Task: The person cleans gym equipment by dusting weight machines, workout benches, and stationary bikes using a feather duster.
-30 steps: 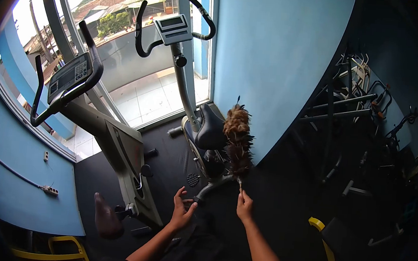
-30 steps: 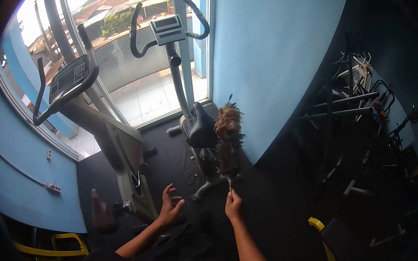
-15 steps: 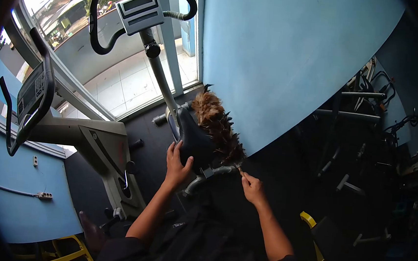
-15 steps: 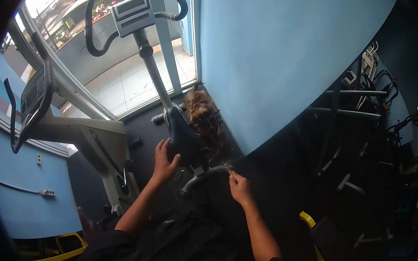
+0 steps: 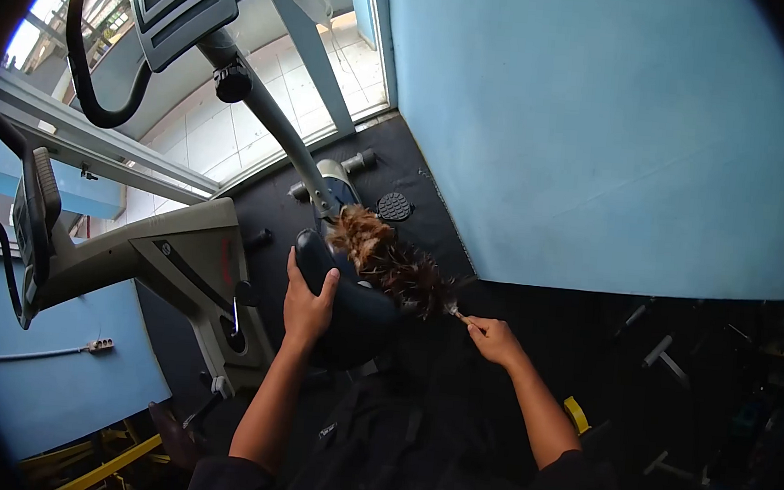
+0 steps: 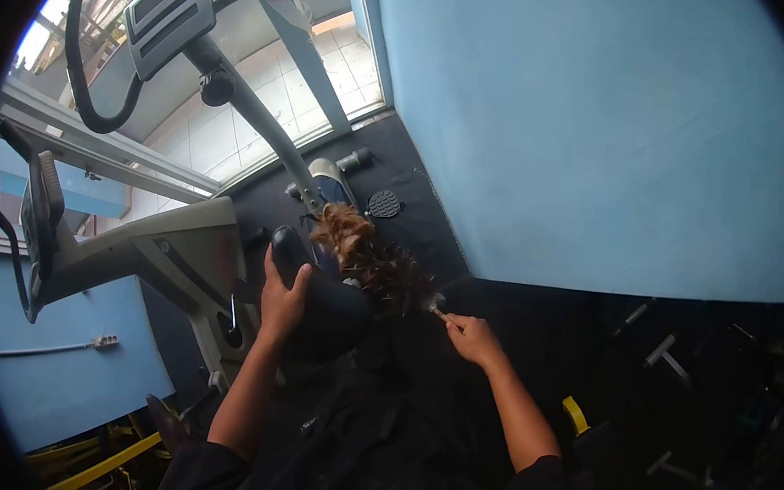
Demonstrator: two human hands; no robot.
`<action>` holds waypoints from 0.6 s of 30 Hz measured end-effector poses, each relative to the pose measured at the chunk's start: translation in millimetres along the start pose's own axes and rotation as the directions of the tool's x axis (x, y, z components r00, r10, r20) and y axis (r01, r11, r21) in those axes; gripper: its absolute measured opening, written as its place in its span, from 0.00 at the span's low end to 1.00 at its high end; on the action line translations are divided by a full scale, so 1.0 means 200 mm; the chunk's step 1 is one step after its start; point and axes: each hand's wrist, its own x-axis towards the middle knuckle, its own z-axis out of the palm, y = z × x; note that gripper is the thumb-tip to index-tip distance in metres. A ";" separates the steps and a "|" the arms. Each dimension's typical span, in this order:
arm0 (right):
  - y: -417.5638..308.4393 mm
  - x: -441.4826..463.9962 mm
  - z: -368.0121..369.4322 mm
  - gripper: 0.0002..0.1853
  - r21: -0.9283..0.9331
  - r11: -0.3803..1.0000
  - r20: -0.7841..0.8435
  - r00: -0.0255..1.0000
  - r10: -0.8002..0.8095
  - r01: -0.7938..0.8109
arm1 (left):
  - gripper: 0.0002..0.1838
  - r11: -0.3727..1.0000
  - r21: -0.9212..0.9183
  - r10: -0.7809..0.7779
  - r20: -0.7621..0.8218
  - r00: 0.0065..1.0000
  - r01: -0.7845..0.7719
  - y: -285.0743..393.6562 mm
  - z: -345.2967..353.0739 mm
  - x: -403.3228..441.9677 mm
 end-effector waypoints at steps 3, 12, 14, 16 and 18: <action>0.20 0.37 0.24 0.18 0.047 0.997 0.012 0.998 -0.066 0.066 | 0.45 0.996 0.000 -0.088 -0.043 0.995 0.088 0.04 0.02 -0.01; 0.07 1.23 1.00 0.17 0.414 0.900 0.095 0.990 0.103 -0.134 | 0.43 0.988 -0.135 -0.091 -0.145 0.985 0.071 -0.06 0.10 -0.02; 0.07 1.45 1.06 0.17 0.354 0.932 -0.017 0.997 -0.081 0.082 | 0.46 0.994 -0.069 -0.090 -0.148 0.985 0.080 -0.11 0.09 -0.03; 0.06 1.70 1.10 0.17 0.221 0.972 0.031 0.996 -0.086 0.077 | 0.48 0.992 -0.084 -0.107 -0.174 0.979 0.093 -0.12 0.10 -0.05; -0.03 1.98 1.09 0.16 0.197 0.976 -0.044 0.995 -0.090 0.097 | 0.51 0.984 -0.077 -0.172 -0.161 0.972 0.162 -0.11 0.08 -0.07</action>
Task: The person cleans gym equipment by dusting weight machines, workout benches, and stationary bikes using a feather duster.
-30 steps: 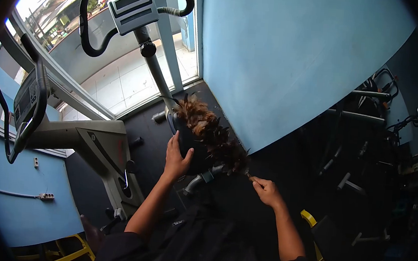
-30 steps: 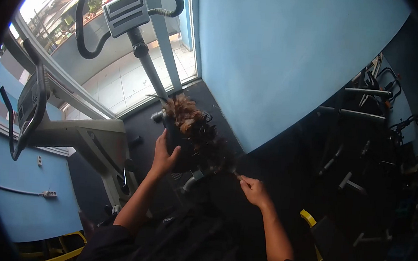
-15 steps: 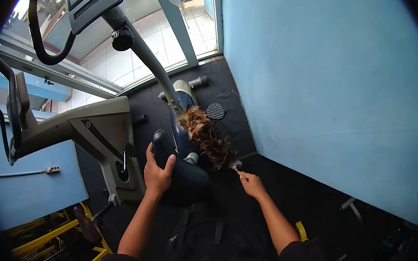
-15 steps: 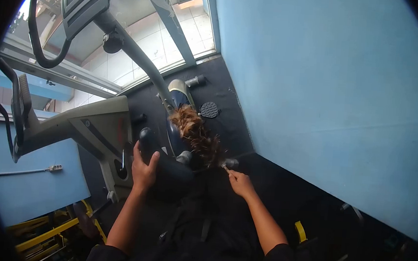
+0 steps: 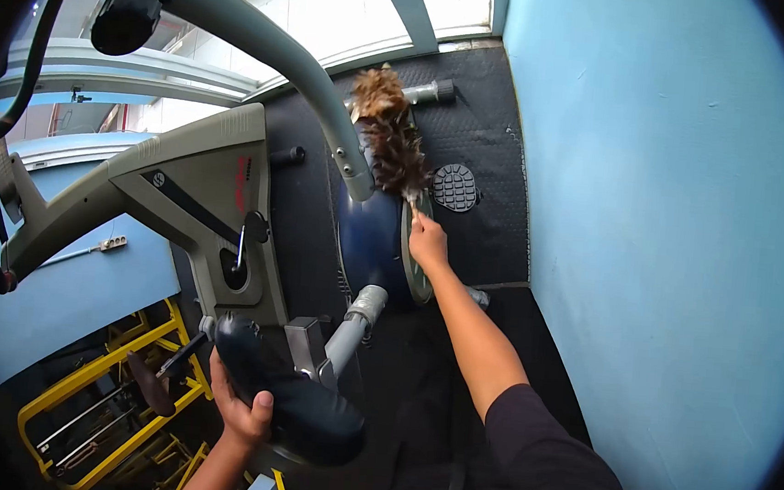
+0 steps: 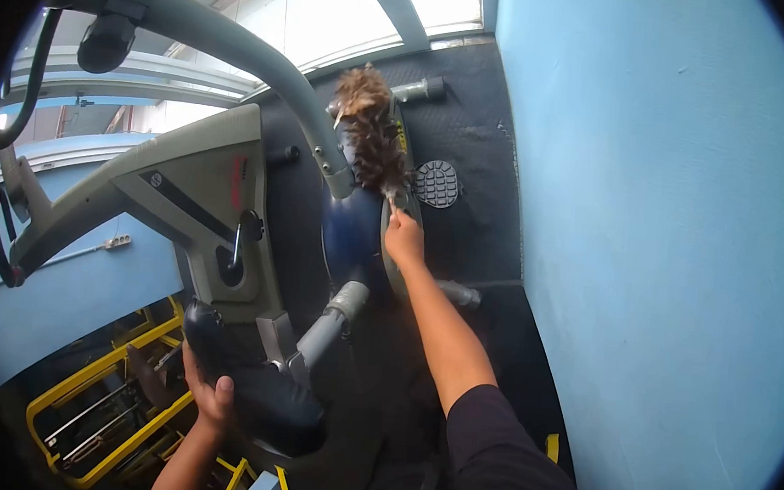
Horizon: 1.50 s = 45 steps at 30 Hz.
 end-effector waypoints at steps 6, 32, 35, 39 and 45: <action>-0.02 0.80 0.08 0.14 -0.057 0.996 0.086 0.994 0.070 -0.065 | 0.58 0.983 -0.075 -0.168 -0.010 0.986 0.167 -0.04 -0.01 -0.06; 0.31 -1.25 -0.04 0.18 0.242 0.968 -0.052 0.996 0.079 -0.064 | 0.55 0.978 -0.103 -0.181 0.021 0.983 0.182 0.00 -0.01 -0.04; 0.45 -1.65 -0.20 0.17 0.114 0.963 0.012 0.969 0.245 -0.245 | 0.53 0.992 -0.092 -0.090 -0.035 0.995 0.086 -0.07 -0.01 -0.06; 0.28 -1.44 -0.33 0.18 0.147 0.503 0.295 0.523 0.800 -0.852 | 0.55 0.979 -0.163 -0.108 0.103 0.989 0.124 -0.05 -0.05 -0.01; 0.95 -0.58 0.05 0.18 0.121 0.923 0.116 0.929 0.352 -0.365 | 0.51 0.989 -0.145 0.039 0.084 0.996 -0.027 -0.05 -0.03 0.01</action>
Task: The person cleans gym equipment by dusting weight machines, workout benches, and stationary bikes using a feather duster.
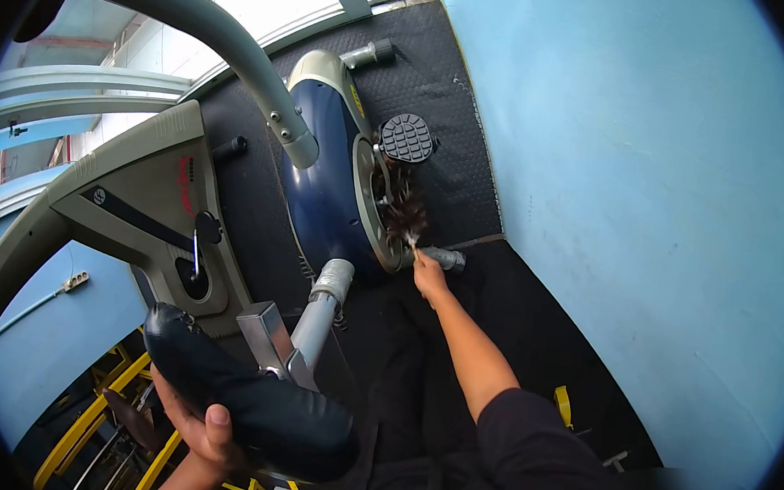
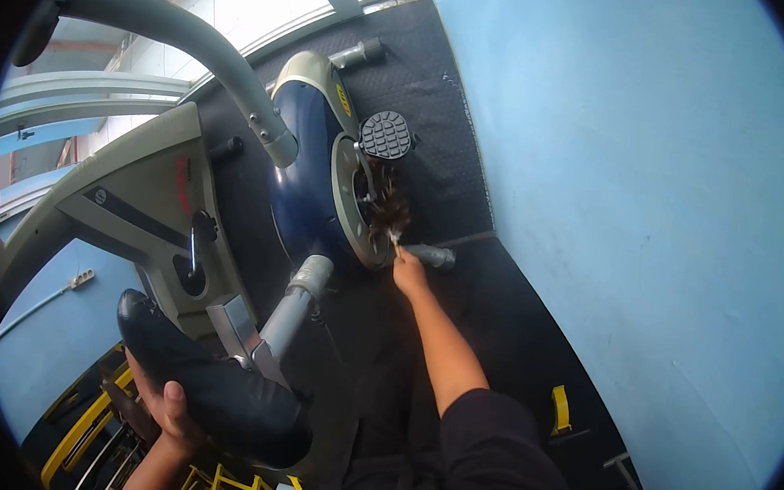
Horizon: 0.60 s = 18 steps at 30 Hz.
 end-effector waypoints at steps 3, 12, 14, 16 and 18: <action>-0.05 -0.15 0.00 0.18 0.011 0.990 0.056 0.988 0.141 -0.142 | 0.50 0.997 -0.028 -0.067 0.081 0.994 0.069 0.04 0.00 0.02; 0.17 -1.26 0.03 0.20 0.013 0.980 -0.143 0.971 -0.193 0.197 | 0.40 0.982 -0.099 0.171 0.103 0.980 -0.161 0.07 0.03 0.07; -0.02 -1.19 -0.13 0.20 -0.214 0.938 -0.155 0.939 -0.307 0.272 | 0.40 0.978 -0.072 0.200 0.088 0.976 -0.194 0.08 0.02 0.06; -0.31 -1.04 -0.32 0.20 -0.378 0.892 -0.120 0.942 -0.314 0.250 | 0.40 0.973 0.019 0.229 0.061 0.972 -0.230 0.09 0.02 0.04; -0.42 -0.92 -0.42 0.20 -0.535 0.758 -0.054 0.880 -0.473 0.374 | 0.40 0.972 0.018 0.235 0.026 0.972 -0.236 0.08 -0.01 0.02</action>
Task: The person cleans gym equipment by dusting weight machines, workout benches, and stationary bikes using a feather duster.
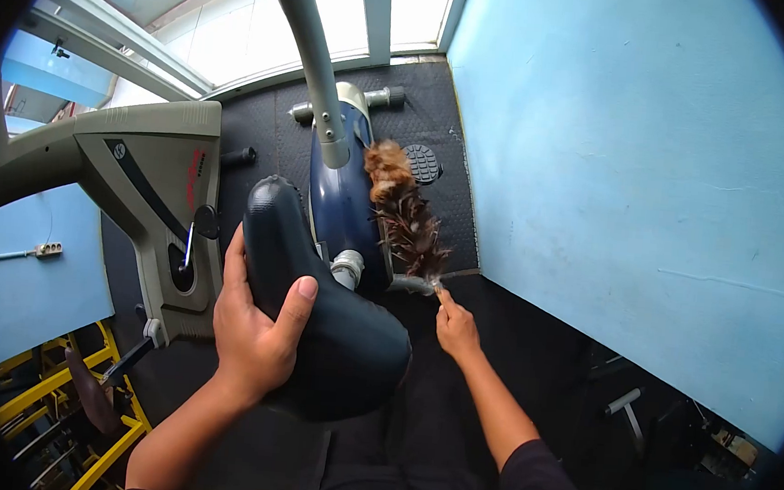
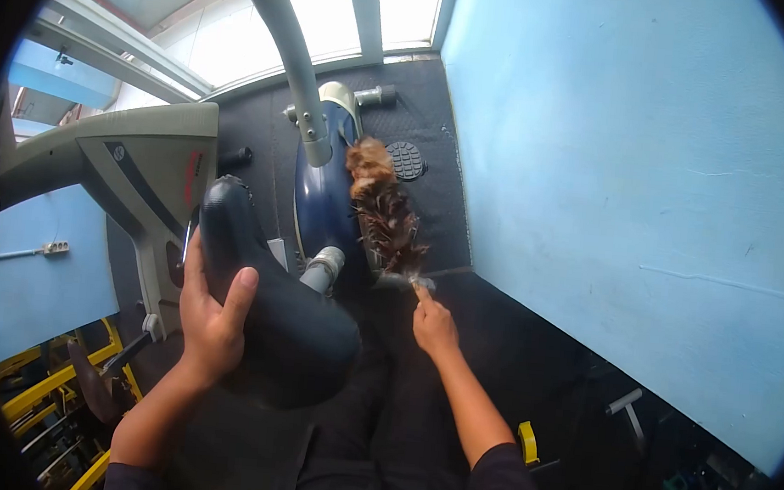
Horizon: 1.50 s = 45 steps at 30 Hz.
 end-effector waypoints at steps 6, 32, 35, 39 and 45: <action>-0.06 0.01 -0.27 0.20 -0.316 0.940 0.264 0.964 -0.042 0.127 | 0.39 1.000 0.020 -0.007 0.005 1.000 0.007 -0.01 -0.01 0.01; -0.13 -0.64 0.50 0.22 -0.095 0.967 0.525 0.813 0.251 -0.237 | 0.34 0.973 -0.169 -0.163 -0.039 0.986 0.154 0.05 0.08 0.02; -0.17 -0.62 0.60 0.24 -0.137 0.971 0.510 0.826 0.240 -0.197 | 0.36 0.964 -0.228 -0.148 -0.030 0.989 0.137 0.03 0.05 0.01; -0.24 -0.62 0.83 0.26 -0.145 0.932 0.170 0.936 -0.308 0.333 | 0.34 0.826 -0.561 -0.067 -0.011 0.998 0.049 -0.09 -0.06 -0.04; -0.69 -0.47 0.95 0.32 -0.330 0.944 0.235 0.966 0.109 -0.026 | 0.25 0.575 -0.816 -0.395 -0.209 0.894 0.064 -0.75 -0.61 -0.43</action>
